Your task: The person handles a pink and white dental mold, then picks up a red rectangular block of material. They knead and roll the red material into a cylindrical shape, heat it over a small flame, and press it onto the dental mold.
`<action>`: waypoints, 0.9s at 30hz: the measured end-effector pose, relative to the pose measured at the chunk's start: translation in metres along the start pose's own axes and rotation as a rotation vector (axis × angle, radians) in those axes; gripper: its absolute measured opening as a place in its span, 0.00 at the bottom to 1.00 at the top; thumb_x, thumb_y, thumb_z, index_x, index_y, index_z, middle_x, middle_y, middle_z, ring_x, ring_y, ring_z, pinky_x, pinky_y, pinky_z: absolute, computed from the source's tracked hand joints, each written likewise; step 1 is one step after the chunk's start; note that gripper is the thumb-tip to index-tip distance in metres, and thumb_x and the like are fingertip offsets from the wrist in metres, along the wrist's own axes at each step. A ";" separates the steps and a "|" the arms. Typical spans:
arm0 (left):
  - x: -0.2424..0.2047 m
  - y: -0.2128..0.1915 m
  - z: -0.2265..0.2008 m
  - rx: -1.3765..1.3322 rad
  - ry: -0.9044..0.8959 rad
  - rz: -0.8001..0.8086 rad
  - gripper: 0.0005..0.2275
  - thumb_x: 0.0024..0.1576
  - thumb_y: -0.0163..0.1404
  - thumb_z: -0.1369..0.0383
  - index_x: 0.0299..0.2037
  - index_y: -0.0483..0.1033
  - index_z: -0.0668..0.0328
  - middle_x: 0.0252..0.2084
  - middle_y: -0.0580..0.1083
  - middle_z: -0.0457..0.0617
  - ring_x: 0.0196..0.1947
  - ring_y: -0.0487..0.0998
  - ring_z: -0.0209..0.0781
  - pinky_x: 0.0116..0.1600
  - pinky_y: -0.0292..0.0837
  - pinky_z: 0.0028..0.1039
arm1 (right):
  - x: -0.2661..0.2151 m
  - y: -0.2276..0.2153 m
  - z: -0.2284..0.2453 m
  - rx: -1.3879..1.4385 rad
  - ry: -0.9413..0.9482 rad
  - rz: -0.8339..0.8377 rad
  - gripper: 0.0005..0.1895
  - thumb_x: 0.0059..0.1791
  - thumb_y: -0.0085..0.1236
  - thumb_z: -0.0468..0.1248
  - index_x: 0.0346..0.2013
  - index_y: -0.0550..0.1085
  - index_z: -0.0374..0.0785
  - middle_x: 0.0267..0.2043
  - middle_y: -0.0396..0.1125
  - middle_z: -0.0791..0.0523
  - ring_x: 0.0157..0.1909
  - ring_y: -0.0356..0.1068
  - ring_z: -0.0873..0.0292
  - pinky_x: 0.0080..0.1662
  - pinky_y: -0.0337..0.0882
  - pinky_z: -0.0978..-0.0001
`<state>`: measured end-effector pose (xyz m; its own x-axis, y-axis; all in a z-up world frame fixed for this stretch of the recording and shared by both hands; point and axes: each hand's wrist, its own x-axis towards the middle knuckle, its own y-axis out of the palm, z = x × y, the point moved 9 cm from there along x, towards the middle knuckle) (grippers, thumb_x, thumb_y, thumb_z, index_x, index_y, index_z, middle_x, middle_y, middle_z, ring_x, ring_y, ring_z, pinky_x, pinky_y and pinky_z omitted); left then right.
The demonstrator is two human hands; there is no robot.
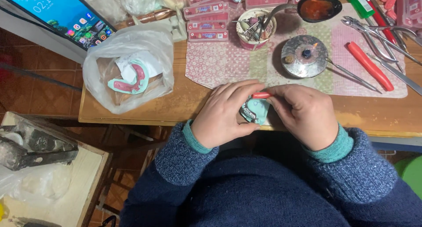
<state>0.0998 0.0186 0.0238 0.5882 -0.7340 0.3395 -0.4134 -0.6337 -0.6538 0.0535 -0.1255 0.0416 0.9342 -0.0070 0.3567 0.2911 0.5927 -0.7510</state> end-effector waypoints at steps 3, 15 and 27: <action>0.001 -0.006 -0.004 -0.038 0.026 -0.027 0.34 0.46 0.66 0.62 0.64 0.68 0.58 0.63 0.72 0.56 0.63 0.72 0.55 0.67 0.66 0.41 | 0.001 0.000 0.002 -0.023 -0.032 -0.015 0.10 0.47 0.66 0.33 0.43 0.79 0.37 0.37 0.74 0.51 0.37 0.76 0.50 0.40 0.75 0.63; 0.014 -0.005 0.001 -0.013 -0.109 -0.202 0.08 0.57 0.58 0.69 0.46 0.81 0.58 0.43 0.78 0.51 0.41 0.81 0.52 0.46 0.77 0.36 | 0.000 0.000 0.010 -0.090 -0.066 -0.040 0.08 0.48 0.65 0.32 0.41 0.78 0.36 0.36 0.73 0.51 0.37 0.75 0.48 0.40 0.74 0.59; 0.014 -0.004 -0.002 0.023 -0.116 -0.221 0.05 0.58 0.56 0.70 0.42 0.79 0.60 0.41 0.77 0.51 0.40 0.80 0.52 0.45 0.76 0.36 | -0.002 0.004 0.009 -0.082 -0.006 -0.091 0.11 0.45 0.67 0.33 0.39 0.76 0.35 0.35 0.71 0.50 0.39 0.72 0.45 0.42 0.71 0.55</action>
<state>0.1085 0.0102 0.0332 0.7386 -0.5449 0.3969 -0.2510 -0.7687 -0.5883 0.0515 -0.1159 0.0429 0.9018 -0.0529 0.4290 0.3911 0.5223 -0.7578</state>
